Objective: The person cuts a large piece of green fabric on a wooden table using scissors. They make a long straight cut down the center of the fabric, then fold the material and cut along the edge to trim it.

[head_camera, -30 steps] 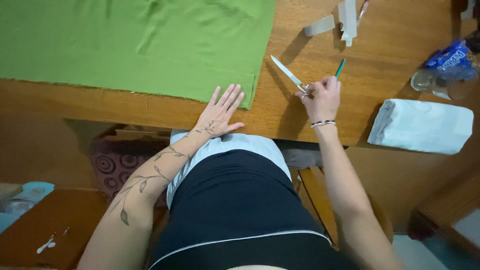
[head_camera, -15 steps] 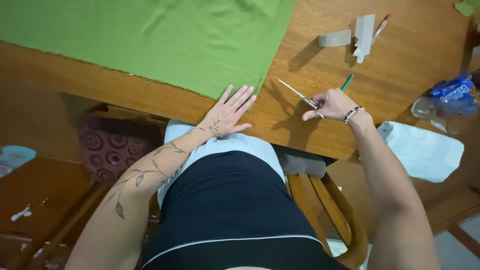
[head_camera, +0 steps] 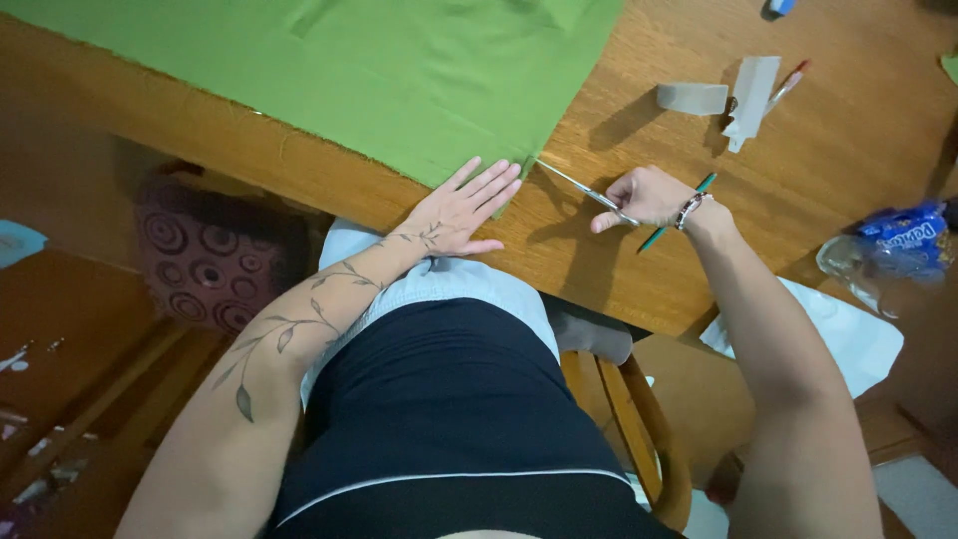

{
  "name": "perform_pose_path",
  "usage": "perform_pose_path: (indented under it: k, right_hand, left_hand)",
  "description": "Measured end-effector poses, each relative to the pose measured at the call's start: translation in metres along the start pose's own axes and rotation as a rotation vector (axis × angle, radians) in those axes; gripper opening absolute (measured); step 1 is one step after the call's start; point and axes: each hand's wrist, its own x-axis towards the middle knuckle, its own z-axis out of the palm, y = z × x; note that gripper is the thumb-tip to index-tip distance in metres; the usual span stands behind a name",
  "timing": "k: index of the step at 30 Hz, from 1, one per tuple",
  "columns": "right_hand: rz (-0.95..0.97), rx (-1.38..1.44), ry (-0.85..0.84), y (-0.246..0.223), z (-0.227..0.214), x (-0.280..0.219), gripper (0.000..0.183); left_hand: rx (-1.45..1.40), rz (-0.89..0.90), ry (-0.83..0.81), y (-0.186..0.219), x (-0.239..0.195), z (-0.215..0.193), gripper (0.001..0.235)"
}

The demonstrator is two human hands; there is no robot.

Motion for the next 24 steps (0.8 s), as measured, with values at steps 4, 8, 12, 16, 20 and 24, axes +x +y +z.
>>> perform_pose_path:
  k: [4, 8, 12, 16, 20, 24]
  right_hand:
    - [-0.031, 0.010, -0.031, -0.0029, -0.0038, 0.0051, 0.054]
    - [-0.037, 0.009, -0.018, 0.0024, -0.0006, 0.0096, 0.055]
    - [-0.048, -0.005, 0.000, 0.0022, -0.0004, 0.0098, 0.055]
    - [-0.069, -0.033, 0.037, -0.0013, 0.0003, 0.0067, 0.060]
    - [-0.096, -0.051, 0.042, 0.0011, 0.0003, 0.0063, 0.061]
    - [-0.120, -0.085, 0.045, -0.0024, -0.0041, 0.0033, 0.060]
  left_hand:
    - [-0.010, 0.001, -0.012, -0.0016, -0.0007, 0.0006, 0.088]
    - [0.012, 0.017, -0.013, -0.0026, -0.0009, -0.0012, 0.085]
    - [0.013, 0.016, -0.018, -0.0026, -0.0012, 0.0015, 0.087]
    - [0.021, 0.021, -0.011, -0.0025, -0.0015, 0.0016, 0.087]
    - [0.055, 0.029, -0.005, -0.0029, -0.0013, 0.0015, 0.087]
    - [0.057, 0.026, 0.000, -0.0023, -0.0017, 0.0012, 0.086]
